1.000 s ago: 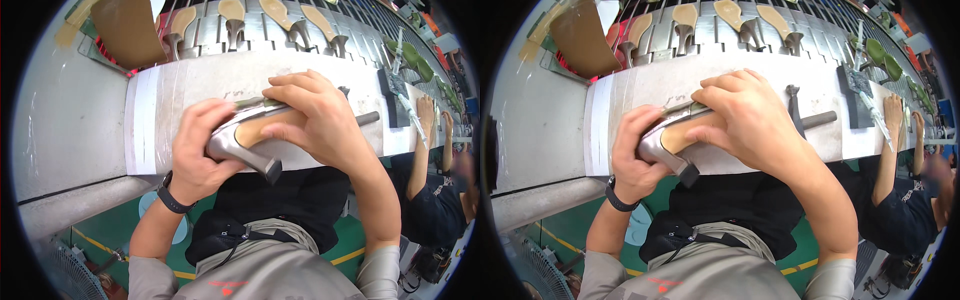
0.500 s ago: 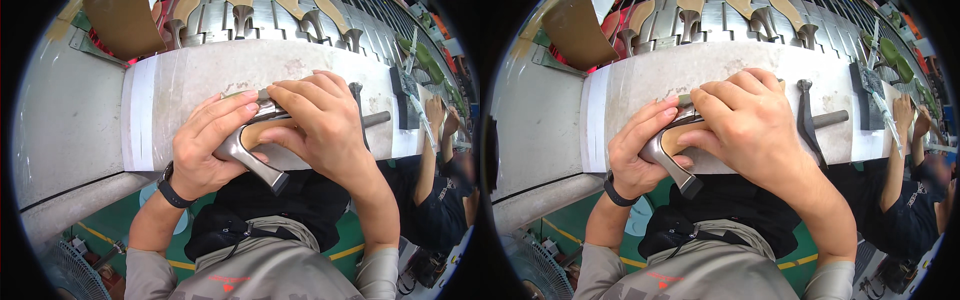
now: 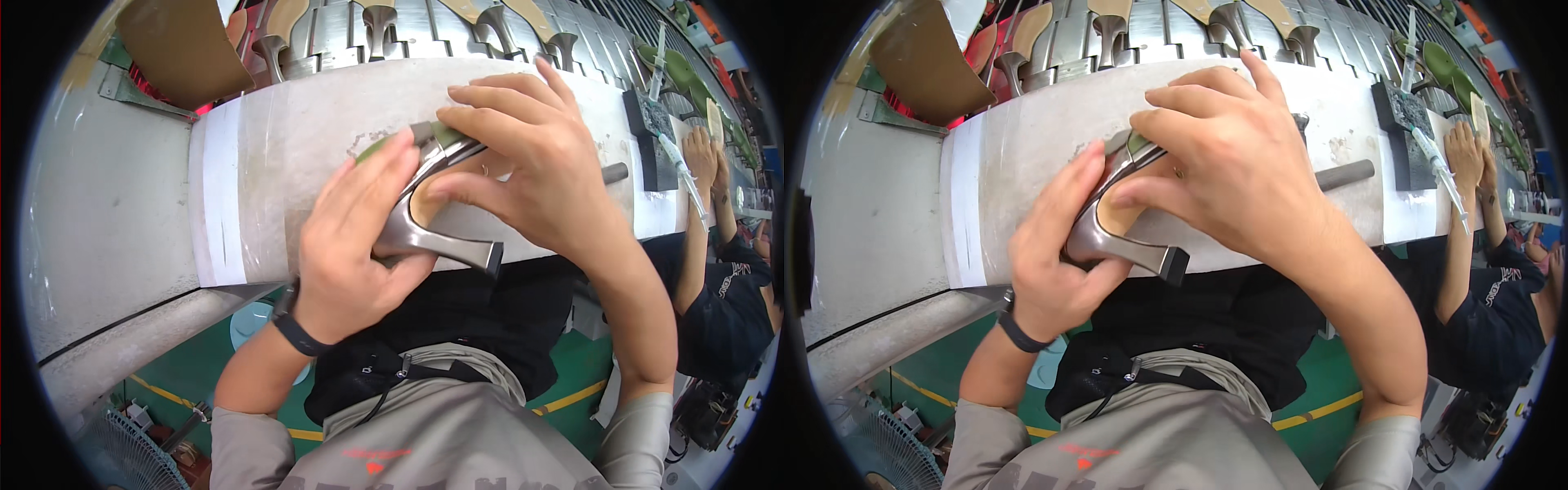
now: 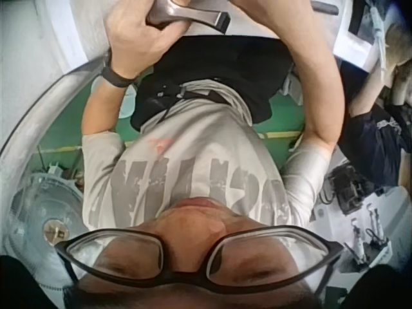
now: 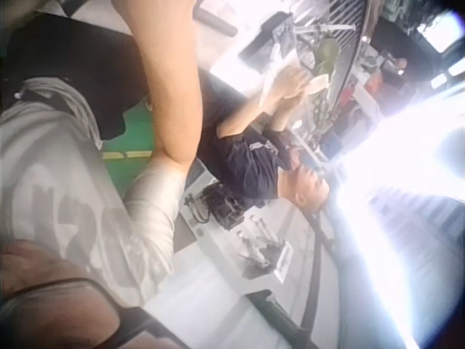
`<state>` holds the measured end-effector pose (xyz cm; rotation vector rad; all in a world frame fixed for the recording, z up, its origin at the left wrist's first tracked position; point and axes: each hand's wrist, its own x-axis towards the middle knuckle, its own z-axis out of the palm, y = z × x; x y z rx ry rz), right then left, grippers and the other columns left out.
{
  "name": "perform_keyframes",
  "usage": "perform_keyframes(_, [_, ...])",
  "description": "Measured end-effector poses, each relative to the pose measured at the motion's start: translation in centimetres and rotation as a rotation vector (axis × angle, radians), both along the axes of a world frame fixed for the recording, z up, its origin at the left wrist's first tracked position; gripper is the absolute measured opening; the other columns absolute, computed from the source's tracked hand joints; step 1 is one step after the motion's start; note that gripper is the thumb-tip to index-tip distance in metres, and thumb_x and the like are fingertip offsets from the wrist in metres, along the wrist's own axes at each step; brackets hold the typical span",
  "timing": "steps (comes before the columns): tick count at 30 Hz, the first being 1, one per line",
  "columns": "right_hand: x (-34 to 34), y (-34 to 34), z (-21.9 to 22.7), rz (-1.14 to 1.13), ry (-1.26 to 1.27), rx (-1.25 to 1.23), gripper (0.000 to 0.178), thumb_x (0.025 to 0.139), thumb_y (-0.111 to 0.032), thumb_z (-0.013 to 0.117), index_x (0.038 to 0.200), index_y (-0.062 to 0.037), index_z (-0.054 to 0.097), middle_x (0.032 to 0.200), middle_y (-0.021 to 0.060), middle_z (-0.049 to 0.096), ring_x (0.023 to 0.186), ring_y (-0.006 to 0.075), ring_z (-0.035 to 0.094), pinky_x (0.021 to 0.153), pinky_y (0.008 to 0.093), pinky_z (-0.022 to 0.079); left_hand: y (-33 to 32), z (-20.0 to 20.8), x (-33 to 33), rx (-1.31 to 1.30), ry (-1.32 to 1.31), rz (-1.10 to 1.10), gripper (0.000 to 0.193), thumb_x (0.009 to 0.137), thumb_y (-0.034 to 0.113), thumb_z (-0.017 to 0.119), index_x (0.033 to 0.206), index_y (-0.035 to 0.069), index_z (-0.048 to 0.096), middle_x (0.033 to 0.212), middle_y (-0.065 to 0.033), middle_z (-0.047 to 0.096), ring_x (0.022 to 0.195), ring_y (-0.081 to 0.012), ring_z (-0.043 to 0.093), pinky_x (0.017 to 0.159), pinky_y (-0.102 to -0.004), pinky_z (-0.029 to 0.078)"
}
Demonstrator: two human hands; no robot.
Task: The person assembles high-heeled shoes by attaching soles to shoe lasts by hand and hammering along the edges and heels with a hammer.
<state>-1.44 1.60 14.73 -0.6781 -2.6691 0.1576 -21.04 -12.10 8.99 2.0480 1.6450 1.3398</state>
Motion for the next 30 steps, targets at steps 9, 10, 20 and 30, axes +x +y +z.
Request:
perform_keyframes(9, [1.2, 0.0, -3.4, 0.081, 0.272, 0.03, 0.056, 0.076, -0.038, 0.085, 0.123, -0.0085, 0.077, 0.127, 0.0101, 0.072, 0.123, 0.0355, 0.065, 0.108, 0.0545, 0.047, 1.0, 0.5, 0.2, -0.089, 0.081, -0.128, 0.086, 0.068, 0.008, 0.081, 0.151, 0.006, 0.06, 0.157, -0.0178, 0.059, 0.143, -0.038, 0.058, 0.116, -0.0582, 0.043])
perform_keyframes(10, [1.3, 0.0, -3.5, 0.078, 0.278, 0.027, 0.056, 0.076, -0.038, 0.085, 0.123, -0.0085, 0.077, 0.127, 0.0101, 0.072, 0.123, 0.0355, 0.065, 0.108, 0.0545, 0.047, 1.1, 0.5, 0.2, -0.093, 0.087, -0.13, 0.086, 0.068, 0.008, 0.081, 0.151, 0.006, 0.06, 0.157, -0.0178, 0.059, 0.143, -0.038, 0.058, 0.116, -0.0582, 0.043])
perform_keyframes(20, [1.9, 0.2, -3.6, 0.064, 0.288, -0.013, 0.049, 0.082, -0.037, 0.082, 0.123, -0.0095, 0.077, 0.124, 0.0066, 0.073, 0.123, 0.0327, 0.065, 0.114, 0.0628, 0.04, 1.2, 0.2, 0.7, -0.09, 0.109, -0.116, 0.083, 0.068, 0.007, 0.082, 0.148, 0.008, 0.063, 0.153, -0.0168, 0.062, 0.143, -0.0373, 0.059, 0.119, -0.0578, 0.04])
perform_keyframes(30, [2.0, 0.1, -2.4, 0.044, 0.196, -0.116, 0.047, 0.077, -0.029, 0.086, 0.119, -0.0074, 0.078, 0.119, 0.0061, 0.074, 0.119, 0.0319, 0.065, 0.111, 0.0585, 0.042, 1.3, 0.2, 0.6, -0.073, 0.192, -0.152, 0.08, 0.077, 0.02, 0.091, 0.149, 0.002, 0.06, 0.151, -0.0253, 0.061, 0.142, -0.0422, 0.059, 0.121, -0.0585, 0.039])
